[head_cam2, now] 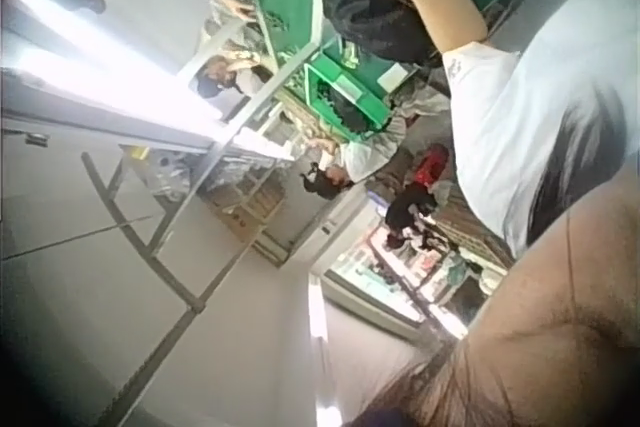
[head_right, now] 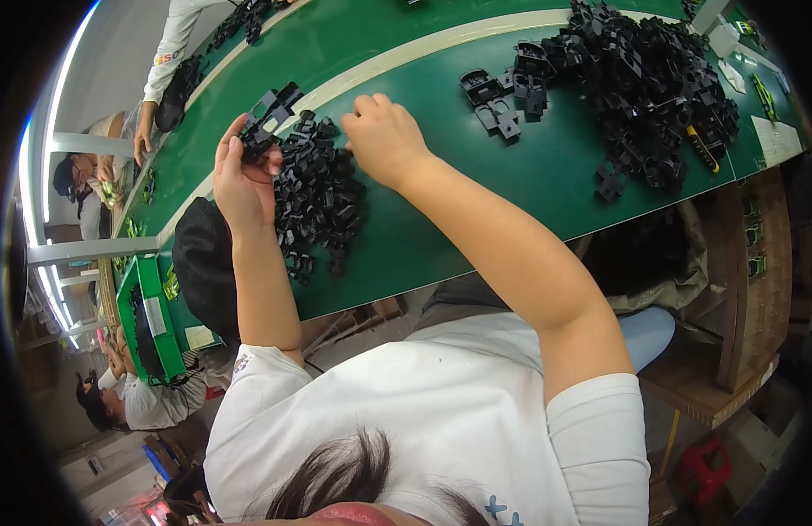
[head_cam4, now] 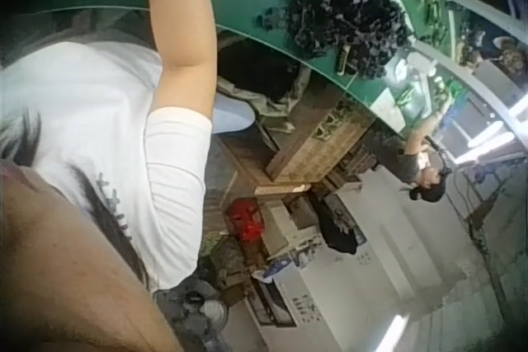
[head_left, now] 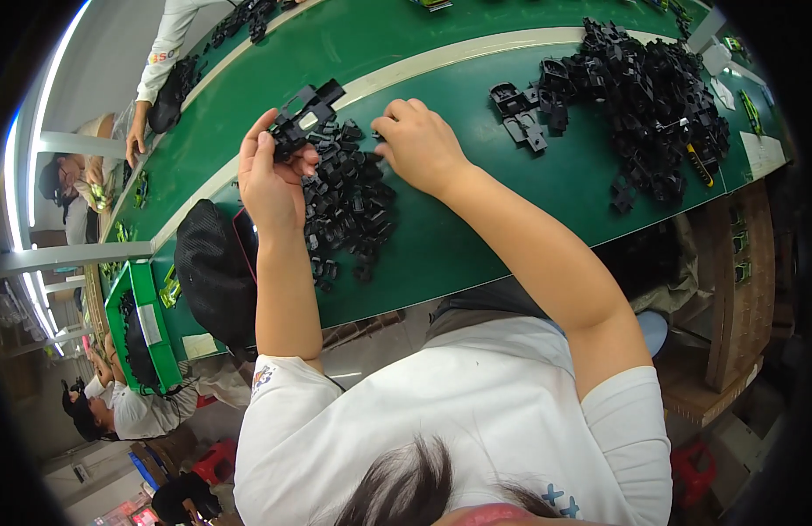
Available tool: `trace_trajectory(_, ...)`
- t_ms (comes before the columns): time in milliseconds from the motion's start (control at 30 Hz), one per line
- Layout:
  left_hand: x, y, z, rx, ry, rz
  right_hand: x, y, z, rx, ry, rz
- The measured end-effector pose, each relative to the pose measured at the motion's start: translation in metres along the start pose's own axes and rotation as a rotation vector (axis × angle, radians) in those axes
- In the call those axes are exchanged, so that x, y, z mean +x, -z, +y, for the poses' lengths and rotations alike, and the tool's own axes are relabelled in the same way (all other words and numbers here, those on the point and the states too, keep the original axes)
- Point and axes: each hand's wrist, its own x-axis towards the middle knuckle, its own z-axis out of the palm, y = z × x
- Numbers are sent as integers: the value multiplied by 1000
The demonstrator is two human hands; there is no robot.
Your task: The person assembles toy car components by fitting small plastic pieces into plastic base parts by hand and placing the assembled pieces onto the conveyor track.
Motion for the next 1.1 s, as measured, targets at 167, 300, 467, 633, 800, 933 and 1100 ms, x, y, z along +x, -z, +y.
trace_trajectory(167,-16,-16,-15,40,90,-77,0,34,0,433,-324,132)
trace_trajectory(300,-36,-34,-26,70,191,-165,-10,78,-14,1130,-628,108)
trace_trajectory(467,-46,-44,-29,137,119,-281,-18,86,-26,962,-703,13)
trace_trajectory(633,-54,-48,-28,189,65,-347,-25,86,-30,881,-631,79)
trace_trajectory(800,-54,-46,-25,57,164,-355,-30,83,-24,424,-435,214)
trace_trajectory(933,-57,-48,-25,44,163,-378,-26,79,-13,933,-653,231)
trace_trajectory(1100,-62,-50,-29,124,128,-348,-29,84,-16,877,-613,5)
